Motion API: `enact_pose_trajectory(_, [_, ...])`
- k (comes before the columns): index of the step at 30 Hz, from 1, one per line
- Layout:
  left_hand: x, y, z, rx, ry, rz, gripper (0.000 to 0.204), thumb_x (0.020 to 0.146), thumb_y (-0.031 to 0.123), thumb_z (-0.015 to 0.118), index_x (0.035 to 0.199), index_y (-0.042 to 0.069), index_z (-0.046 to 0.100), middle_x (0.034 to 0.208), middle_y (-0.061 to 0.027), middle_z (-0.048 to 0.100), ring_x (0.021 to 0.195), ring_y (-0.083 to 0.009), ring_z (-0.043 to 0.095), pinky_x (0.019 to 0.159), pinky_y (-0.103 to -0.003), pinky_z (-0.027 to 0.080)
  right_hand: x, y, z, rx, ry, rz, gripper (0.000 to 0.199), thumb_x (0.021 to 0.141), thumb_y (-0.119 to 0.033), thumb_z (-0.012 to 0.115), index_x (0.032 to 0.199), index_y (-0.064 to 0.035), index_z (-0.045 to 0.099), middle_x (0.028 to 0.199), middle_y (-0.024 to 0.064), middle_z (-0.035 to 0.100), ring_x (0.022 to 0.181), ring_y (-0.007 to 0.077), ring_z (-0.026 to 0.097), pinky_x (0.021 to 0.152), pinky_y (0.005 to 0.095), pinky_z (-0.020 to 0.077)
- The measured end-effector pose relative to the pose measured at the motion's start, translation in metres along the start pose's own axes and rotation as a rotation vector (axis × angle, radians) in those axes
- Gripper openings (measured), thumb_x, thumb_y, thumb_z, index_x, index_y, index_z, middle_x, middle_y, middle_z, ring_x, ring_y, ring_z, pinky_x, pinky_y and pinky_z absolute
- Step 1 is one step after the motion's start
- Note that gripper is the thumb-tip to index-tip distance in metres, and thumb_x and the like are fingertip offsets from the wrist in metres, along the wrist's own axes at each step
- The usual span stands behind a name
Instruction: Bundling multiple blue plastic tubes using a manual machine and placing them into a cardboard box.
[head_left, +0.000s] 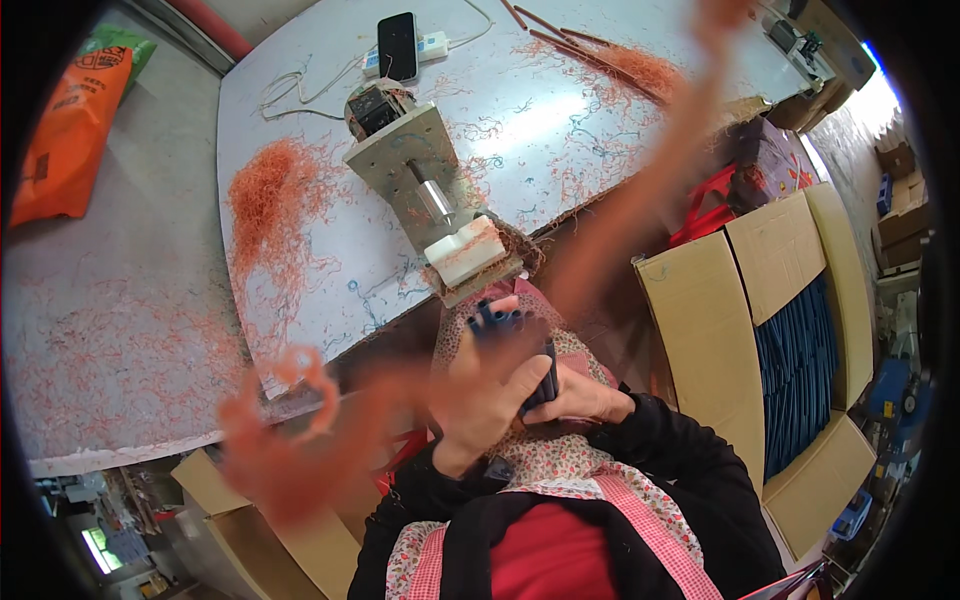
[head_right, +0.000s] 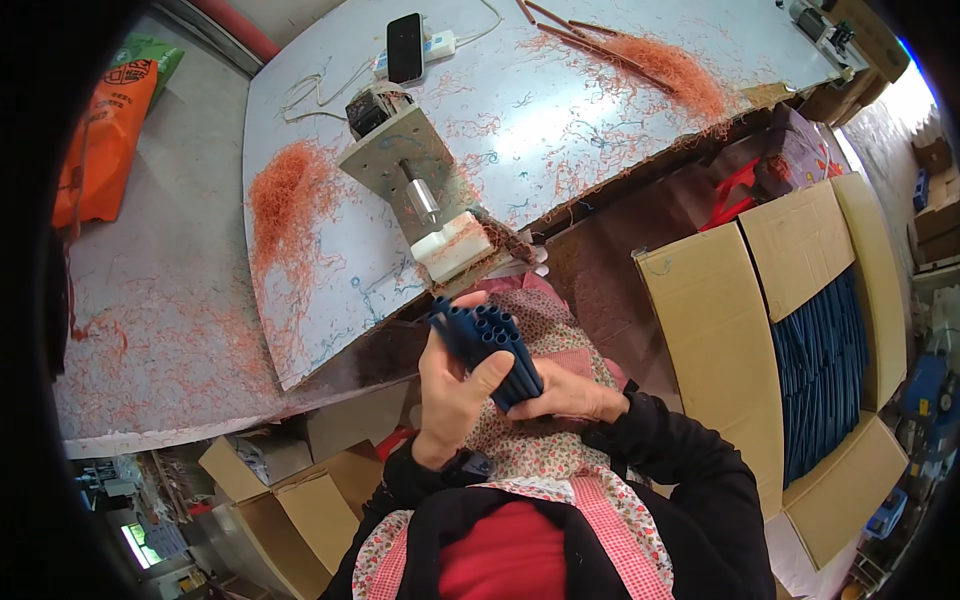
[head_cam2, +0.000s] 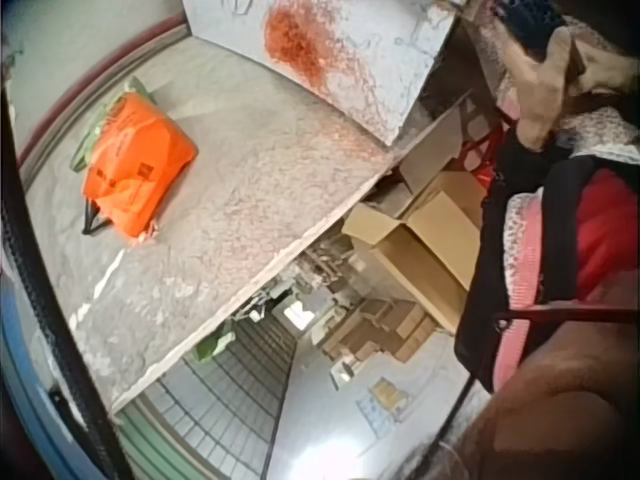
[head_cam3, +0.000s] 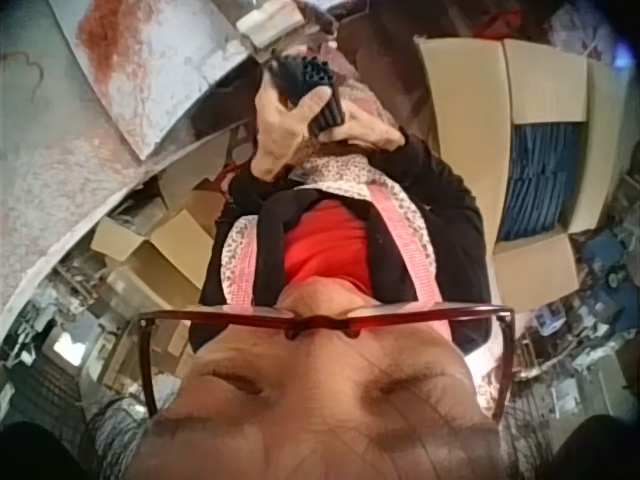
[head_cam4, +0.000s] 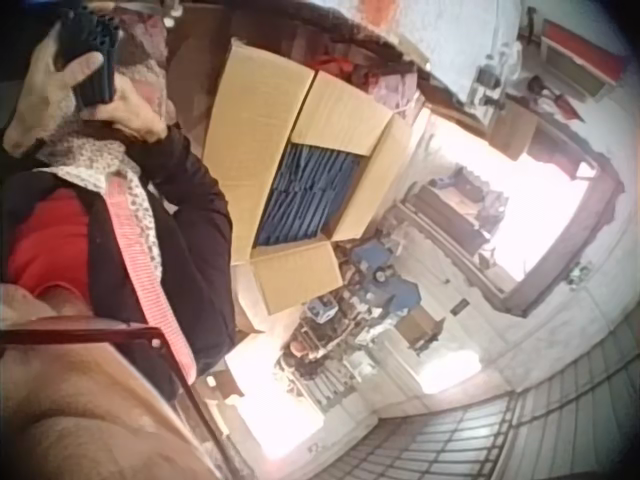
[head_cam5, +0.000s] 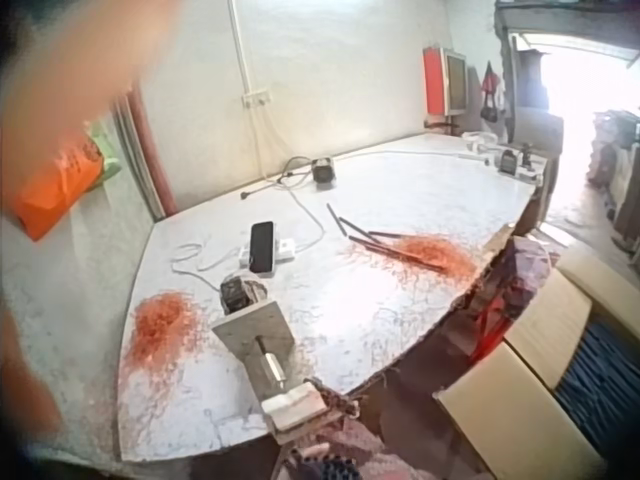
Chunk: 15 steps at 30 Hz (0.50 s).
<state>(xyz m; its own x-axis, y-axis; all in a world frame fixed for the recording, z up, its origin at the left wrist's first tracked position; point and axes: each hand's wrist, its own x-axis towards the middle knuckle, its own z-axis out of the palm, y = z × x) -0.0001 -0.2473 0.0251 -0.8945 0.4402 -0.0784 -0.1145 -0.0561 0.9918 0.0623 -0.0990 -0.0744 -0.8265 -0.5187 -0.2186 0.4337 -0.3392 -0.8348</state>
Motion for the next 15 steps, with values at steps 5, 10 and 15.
enact_pose_trajectory(5, [0.006, -0.003, -0.013, -0.274, -0.207, -0.159, 0.054, 0.086, 0.02, 0.07, 0.13, -0.002, 0.048, 0.115, -0.0167, 0.063, 0.101, -0.0181, 0.062, 0.09, -0.032, 0.049, -0.002, -0.007, -0.001, 0.163, -0.182, 0.161, 0.04, 0.077, -0.012, 0.076, 0.11, -0.0024, 0.056, 0.092, 0.0053, 0.062, 0.085, 0.0135, 0.06, 0.077, 0.0276, 0.0484])
enact_pose_trajectory(10, [0.007, -0.007, -0.011, -0.277, -0.148, -0.165, 0.052, 0.087, 0.018, 0.069, 0.129, -0.002, 0.048, 0.115, -0.0168, 0.063, 0.102, -0.0188, 0.061, 0.09, -0.033, 0.049, -0.003, -0.012, 0.0, 0.307, -0.181, 0.177, 0.044, 0.076, -0.015, 0.077, 0.111, -0.0018, 0.054, 0.092, 0.0097, 0.064, 0.085, 0.0178, 0.064, 0.076, 0.0302, 0.0508])
enact_pose_trajectory(15, [0.007, -0.005, -0.008, -0.276, -0.079, -0.187, 0.051, 0.084, 0.019, 0.072, 0.125, -0.003, 0.05, 0.112, -0.017, 0.065, 0.1, -0.0193, 0.062, 0.089, -0.033, 0.05, -0.004, -0.018, 0.0, 0.338, -0.161, 0.242, 0.046, 0.076, -0.016, 0.078, 0.112, -0.0007, 0.053, 0.094, 0.0107, 0.065, 0.088, 0.0191, 0.065, 0.078, 0.0314, 0.0522])
